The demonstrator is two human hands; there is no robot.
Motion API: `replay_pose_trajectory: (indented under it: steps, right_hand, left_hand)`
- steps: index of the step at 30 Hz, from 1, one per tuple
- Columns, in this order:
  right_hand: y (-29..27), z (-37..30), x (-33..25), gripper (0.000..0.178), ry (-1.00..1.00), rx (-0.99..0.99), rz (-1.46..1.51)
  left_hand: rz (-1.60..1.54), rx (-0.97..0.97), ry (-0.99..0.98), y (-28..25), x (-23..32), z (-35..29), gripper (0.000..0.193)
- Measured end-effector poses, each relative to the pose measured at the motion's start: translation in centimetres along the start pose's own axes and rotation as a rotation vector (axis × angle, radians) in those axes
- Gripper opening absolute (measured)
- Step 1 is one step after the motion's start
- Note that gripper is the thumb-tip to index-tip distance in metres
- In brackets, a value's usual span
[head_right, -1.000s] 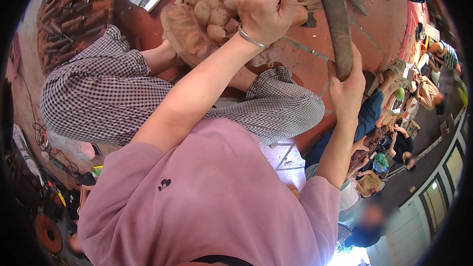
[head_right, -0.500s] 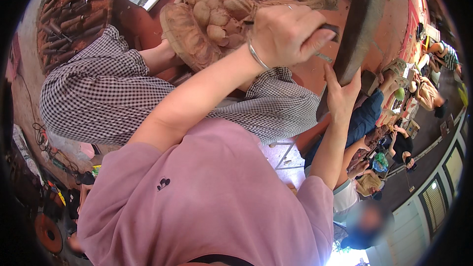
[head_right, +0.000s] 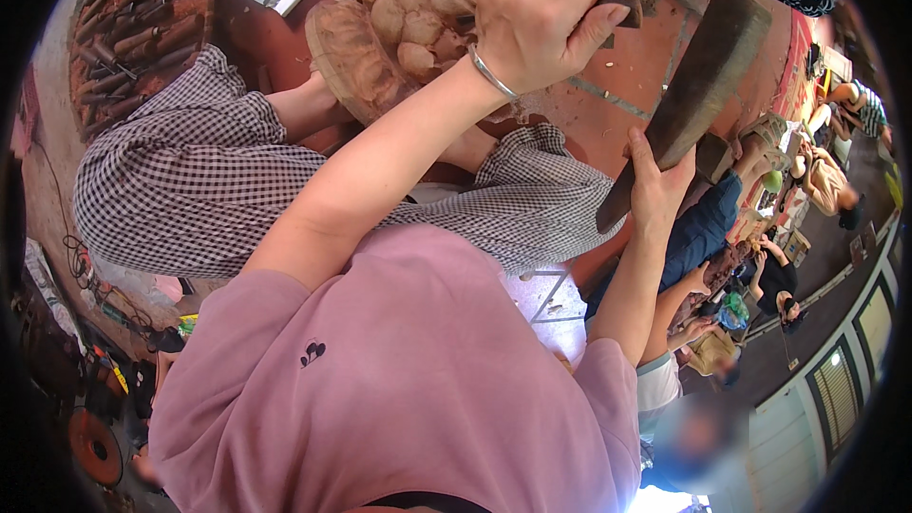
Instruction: The person sits on the floor and carves a wooden object using a chisel and mallet. They hold the wood with one hand and strike the chisel with the mallet to shape the surface. The person occasionally switches tools and adjusts the wood's position.
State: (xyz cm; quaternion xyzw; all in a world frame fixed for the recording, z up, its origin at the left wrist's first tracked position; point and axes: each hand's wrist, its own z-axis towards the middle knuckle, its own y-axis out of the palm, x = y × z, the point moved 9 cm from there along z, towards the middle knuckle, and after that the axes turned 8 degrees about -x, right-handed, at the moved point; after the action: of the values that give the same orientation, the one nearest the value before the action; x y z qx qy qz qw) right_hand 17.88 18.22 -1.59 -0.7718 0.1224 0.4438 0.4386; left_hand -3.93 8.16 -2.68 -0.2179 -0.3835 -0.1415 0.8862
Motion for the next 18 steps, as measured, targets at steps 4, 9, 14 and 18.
replay_pose_trajectory:
  steps: [4, 9, 14, 18]
  right_hand:
    - [0.2, 0.2, -0.9, 0.030, -0.053, 0.008, -0.384]
    - [0.7, -0.2, 0.7, 0.031, 0.048, 0.007, -0.223]
    - [0.9, -0.3, 0.0, 0.029, -0.074, 0.022, -0.271]
    - [1.4, -0.7, -1.1, 0.028, -0.098, 0.029, -0.355]
  left_hand:
    - [-0.007, 0.030, -0.022, -0.2, -0.4, 0.1, 0.030]
    - [-0.004, 0.060, -0.040, -0.5, -0.5, 0.1, 0.032]
    - [-0.036, 0.084, -0.003, -1.0, -0.2, -0.1, 0.031]
    - [-0.031, 0.087, -0.005, -1.0, -0.2, -0.1, 0.031]
